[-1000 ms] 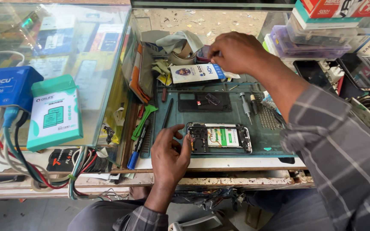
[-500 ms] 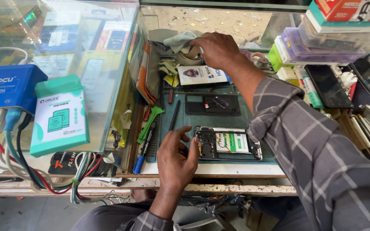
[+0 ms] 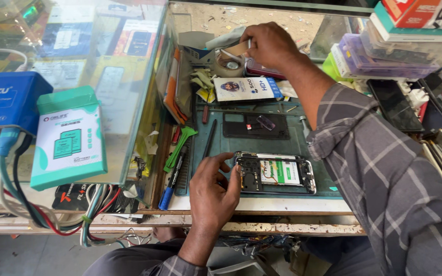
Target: The person is repairing a smartphone by removing the battery and applying adhesive tape to the phone's frame. They handle the phone, battery, and tape roll, using their hands to peel and place the tape.
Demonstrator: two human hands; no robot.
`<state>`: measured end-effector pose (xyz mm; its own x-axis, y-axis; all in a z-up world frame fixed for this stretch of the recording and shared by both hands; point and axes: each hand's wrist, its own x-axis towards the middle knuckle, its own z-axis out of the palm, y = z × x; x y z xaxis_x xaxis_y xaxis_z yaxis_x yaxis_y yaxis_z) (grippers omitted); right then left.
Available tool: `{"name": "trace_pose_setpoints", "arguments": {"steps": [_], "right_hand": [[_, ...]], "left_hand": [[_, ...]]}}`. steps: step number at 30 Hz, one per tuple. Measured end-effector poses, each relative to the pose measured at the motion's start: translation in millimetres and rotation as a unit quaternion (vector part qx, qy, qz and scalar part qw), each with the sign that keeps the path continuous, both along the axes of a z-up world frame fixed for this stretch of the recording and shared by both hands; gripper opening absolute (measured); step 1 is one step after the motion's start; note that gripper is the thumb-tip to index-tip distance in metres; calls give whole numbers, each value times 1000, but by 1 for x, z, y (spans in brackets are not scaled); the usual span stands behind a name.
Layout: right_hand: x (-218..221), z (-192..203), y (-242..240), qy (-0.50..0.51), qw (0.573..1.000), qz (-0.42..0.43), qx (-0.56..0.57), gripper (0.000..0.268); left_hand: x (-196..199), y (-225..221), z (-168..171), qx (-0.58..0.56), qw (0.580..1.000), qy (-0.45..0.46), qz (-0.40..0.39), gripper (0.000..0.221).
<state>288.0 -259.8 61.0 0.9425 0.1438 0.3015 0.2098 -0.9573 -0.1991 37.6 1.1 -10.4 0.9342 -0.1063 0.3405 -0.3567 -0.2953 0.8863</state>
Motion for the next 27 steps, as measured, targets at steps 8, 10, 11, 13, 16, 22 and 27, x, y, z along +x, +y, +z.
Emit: {"name": "trace_pose_setpoints", "arguments": {"steps": [8, 10, 11, 13, 16, 22, 27], "right_hand": [[-11, 26, -18, 168, 979, 77, 83, 46], [-15, 42, -38, 168, 981, 62, 73, 39], [-19, 49, -49, 155, 986, 49, 39, 33], [-27, 59, -71, 134, 989, 27, -55, 28], [-42, 58, -98, 137, 973, -3, -187, 32], [-64, 33, -117, 209, 961, -70, -166, 29], [-72, 37, -117, 173, 967, -46, -179, 29]], "left_hand": [[0, -1, 0, 13, 1000, -7, 7, 21], [1, -1, -1, 16, 1000, -2, 6, 20], [0, -1, -1, 12, 1000, 1, 7, 20], [0, -2, -1, 10, 1000, 2, 8, 20], [0, -2, 0, 15, 1000, -2, 11, 20], [1, -4, -2, 21, 1000, -4, 19, 19], [0, -3, -1, 34, 999, -1, 22, 19]]}}
